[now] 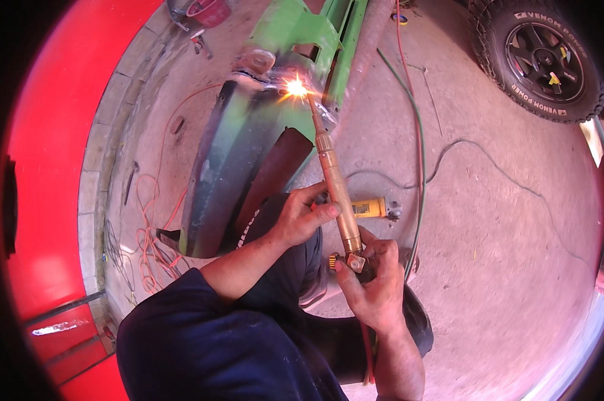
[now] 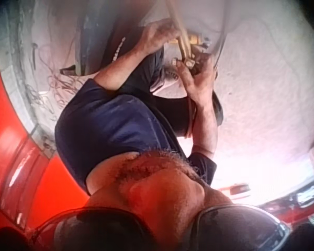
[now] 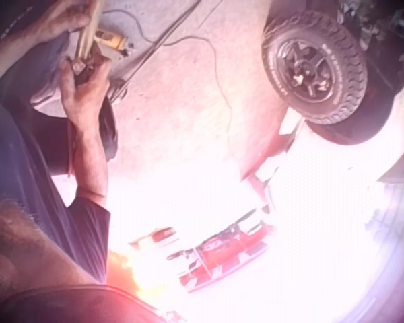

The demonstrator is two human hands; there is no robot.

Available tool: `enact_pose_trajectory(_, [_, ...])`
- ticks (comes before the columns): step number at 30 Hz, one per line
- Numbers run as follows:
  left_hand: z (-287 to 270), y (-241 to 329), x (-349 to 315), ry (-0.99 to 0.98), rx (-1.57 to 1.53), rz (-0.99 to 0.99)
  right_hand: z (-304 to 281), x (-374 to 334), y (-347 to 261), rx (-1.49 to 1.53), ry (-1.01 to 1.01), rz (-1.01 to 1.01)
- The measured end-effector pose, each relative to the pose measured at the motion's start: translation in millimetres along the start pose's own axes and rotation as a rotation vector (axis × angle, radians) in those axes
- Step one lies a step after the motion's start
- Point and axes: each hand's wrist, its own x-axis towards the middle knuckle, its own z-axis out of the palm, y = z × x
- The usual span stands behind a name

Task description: Weld a metal car part using an oxy-acetylene torch.

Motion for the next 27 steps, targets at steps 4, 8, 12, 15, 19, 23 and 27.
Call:
enact_pose_trajectory(4, [0.1, -4.7, 0.2, -0.029, 0.021, -0.038, -0.3, -1.0, 2.5, 0.021, 0.009, -0.003])
enact_pose_trajectory(8, [-1.2, -4.9, -0.7, -0.016, 0.023, -0.041, 2.4, -0.5, 4.1, 0.052, 0.011, 0.002])
enact_pose_trajectory(12, [1.3, -4.8, 0.1, 0.009, 0.01, 0.004, 2.4, -0.7, 2.9, 0.039, 0.015, 0.002])
enact_pose_trajectory(15, [0.9, -3.5, 0.9, 0.005, 0.021, 0.011, 2.3, -1.0, 4.4, 0.062, 0.019, 0.01])
enact_pose_trajectory(19, [-1.0, 0.4, 0.5, -0.024, 0.048, -0.033, 1.7, -0.7, 5.1, 0.045, 0.017, 0.002])
enact_pose_trajectory(23, [0.6, -1.8, 0.2, -0.01, 0.022, -0.012, 0.5, -1.2, 4.3, 0.014, 0.01, 0.006])
enact_pose_trajectory(27, [1.0, 2.1, 0.6, -0.005, 0.013, -0.008, 1.0, -1.5, 3.8, 0.047, 0.01, 0.019])
